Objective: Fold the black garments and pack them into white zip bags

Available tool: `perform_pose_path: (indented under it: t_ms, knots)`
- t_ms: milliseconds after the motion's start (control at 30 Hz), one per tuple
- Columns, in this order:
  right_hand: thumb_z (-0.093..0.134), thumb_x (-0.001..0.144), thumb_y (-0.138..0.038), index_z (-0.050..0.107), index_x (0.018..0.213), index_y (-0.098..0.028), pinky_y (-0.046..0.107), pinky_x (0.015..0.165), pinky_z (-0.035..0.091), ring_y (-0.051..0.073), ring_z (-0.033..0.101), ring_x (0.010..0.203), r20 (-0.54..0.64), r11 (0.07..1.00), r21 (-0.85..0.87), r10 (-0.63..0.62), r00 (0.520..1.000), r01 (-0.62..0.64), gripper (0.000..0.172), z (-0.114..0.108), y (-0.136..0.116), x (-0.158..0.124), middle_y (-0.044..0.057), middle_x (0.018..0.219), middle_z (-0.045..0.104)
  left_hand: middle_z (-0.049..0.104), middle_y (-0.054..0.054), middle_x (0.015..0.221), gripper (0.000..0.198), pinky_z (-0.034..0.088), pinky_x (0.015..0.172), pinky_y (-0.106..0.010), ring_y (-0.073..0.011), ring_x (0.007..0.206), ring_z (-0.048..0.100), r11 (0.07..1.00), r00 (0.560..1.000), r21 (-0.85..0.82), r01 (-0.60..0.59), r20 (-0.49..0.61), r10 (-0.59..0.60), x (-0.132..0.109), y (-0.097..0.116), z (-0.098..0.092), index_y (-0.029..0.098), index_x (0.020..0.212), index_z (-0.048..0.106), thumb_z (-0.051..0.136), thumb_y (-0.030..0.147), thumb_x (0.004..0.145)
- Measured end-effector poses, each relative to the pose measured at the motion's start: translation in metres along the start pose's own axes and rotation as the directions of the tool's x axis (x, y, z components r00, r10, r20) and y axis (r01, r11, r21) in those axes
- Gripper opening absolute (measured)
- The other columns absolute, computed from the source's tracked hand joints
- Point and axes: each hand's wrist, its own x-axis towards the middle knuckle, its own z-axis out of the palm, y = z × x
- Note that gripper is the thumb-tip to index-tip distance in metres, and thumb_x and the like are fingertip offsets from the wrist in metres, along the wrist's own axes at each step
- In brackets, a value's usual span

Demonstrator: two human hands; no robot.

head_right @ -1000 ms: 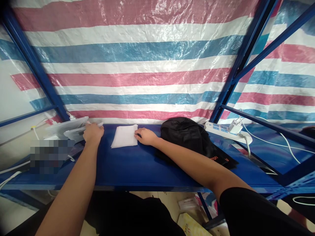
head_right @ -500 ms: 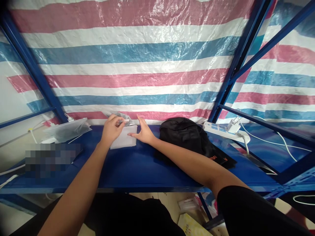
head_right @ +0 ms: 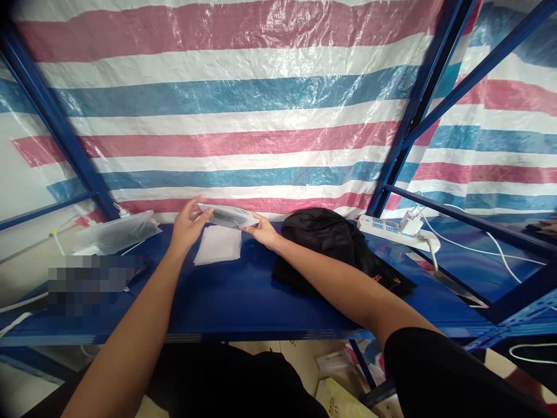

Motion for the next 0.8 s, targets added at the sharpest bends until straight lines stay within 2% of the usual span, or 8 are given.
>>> perform_pose_path:
  t_ms: [100,233,300,367,433,500,600,800]
  knots:
    - [0.083,0.084,-0.032,0.065,0.14,-0.024,0.044,0.112,0.058,0.026,0.072,0.124,-0.038,0.998,-0.05,0.023,0.999,-0.024,0.06,-0.003,0.009,0.004,0.008,0.135,0.076,0.084,-0.01,0.116,0.039,0.063,0.09,-0.034,-0.0265,0.102,0.079,0.991,0.993,-0.106,0.083,0.092,-0.074,0.002,-0.008,-0.002,0.02,0.116,0.081,0.073,0.053,0.096]
    - [0.068,0.096,-0.031,0.045,0.162,-0.02,0.052,0.111,0.058,0.032,0.064,0.138,-0.338,0.938,-0.291,0.081,0.938,-0.186,0.071,-0.011,0.016,0.009,0.02,0.154,0.062,0.086,-0.005,0.108,0.026,0.061,0.084,-0.032,-0.0229,0.09,0.079,0.997,0.997,-0.033,-0.063,0.042,0.064,-0.003,-0.008,0.002,0.023,0.101,0.085,0.075,0.047,0.095]
    - [0.059,0.102,-0.031,0.043,0.165,-0.02,0.056,0.118,0.052,0.033,0.058,0.146,-0.404,0.906,-0.394,-0.021,0.914,-0.154,0.066,-0.014,0.008,0.006,0.022,0.158,0.056,0.086,-0.004,0.102,0.02,0.061,0.081,-0.033,-0.0217,0.082,0.078,0.992,0.991,0.044,-0.118,0.062,0.116,-0.006,-0.006,0.005,0.025,0.096,0.085,0.076,0.043,0.095]
    - [0.058,0.105,-0.033,0.051,0.161,-0.024,0.057,0.126,0.043,0.032,0.052,0.15,-0.328,0.868,-0.493,-0.253,0.91,0.063,0.057,-0.013,-0.008,-0.001,0.018,0.157,0.056,0.085,-0.003,0.096,0.018,0.06,0.08,-0.034,-0.022,0.078,0.076,0.982,0.986,0.115,-0.152,0.093,0.142,-0.008,-0.006,0.01,0.026,0.091,0.084,0.077,0.042,0.095]
    - [0.064,0.106,-0.038,0.061,0.154,-0.029,0.056,0.127,0.041,0.032,0.052,0.149,-0.133,0.772,-0.545,-0.466,0.875,0.328,0.049,-0.007,-0.029,-0.007,0.013,0.152,0.062,0.084,-0.004,0.095,0.017,0.06,0.081,-0.035,-0.0231,0.081,0.076,0.968,0.973,0.139,-0.21,0.128,0.193,-0.01,-0.006,0.014,0.026,0.09,0.082,0.078,0.041,0.095]
    - [0.07,0.104,-0.041,0.069,0.145,-0.032,0.055,0.125,0.043,0.031,0.058,0.141,0.079,0.698,-0.512,-0.542,0.837,0.501,0.042,0.001,-0.046,-0.012,0.01,0.142,0.069,0.084,-0.004,0.097,0.014,0.059,0.085,-0.036,-0.0238,0.088,0.076,0.949,0.949,0.129,-0.287,0.172,0.263,-0.011,-0.005,0.017,0.025,0.09,0.08,0.077,0.037,0.096]
    - [0.066,0.107,-0.039,0.078,0.128,-0.03,0.055,0.118,0.048,0.031,0.065,0.127,0.238,0.677,-0.48,-0.511,0.826,0.557,0.025,0.01,-0.058,-0.013,0.009,0.124,0.077,0.083,-0.004,0.097,0.011,0.059,0.09,-0.038,-0.0246,0.097,0.075,0.93,0.921,0.123,-0.347,0.233,0.313,-0.013,-0.004,0.022,0.026,0.09,0.079,0.074,0.03,0.098]
    - [0.057,0.112,-0.038,0.077,0.118,-0.026,0.051,0.111,0.049,0.031,0.064,0.119,0.293,0.638,-0.568,-0.433,0.852,0.52,0.025,0.001,-0.053,-0.009,0.01,0.118,0.076,0.084,-0.004,0.096,0.016,0.06,0.094,-0.038,-0.0242,0.097,0.077,0.923,0.899,0.075,-0.377,0.269,0.346,-0.015,-0.003,0.028,0.026,0.088,0.08,0.074,0.035,0.1]
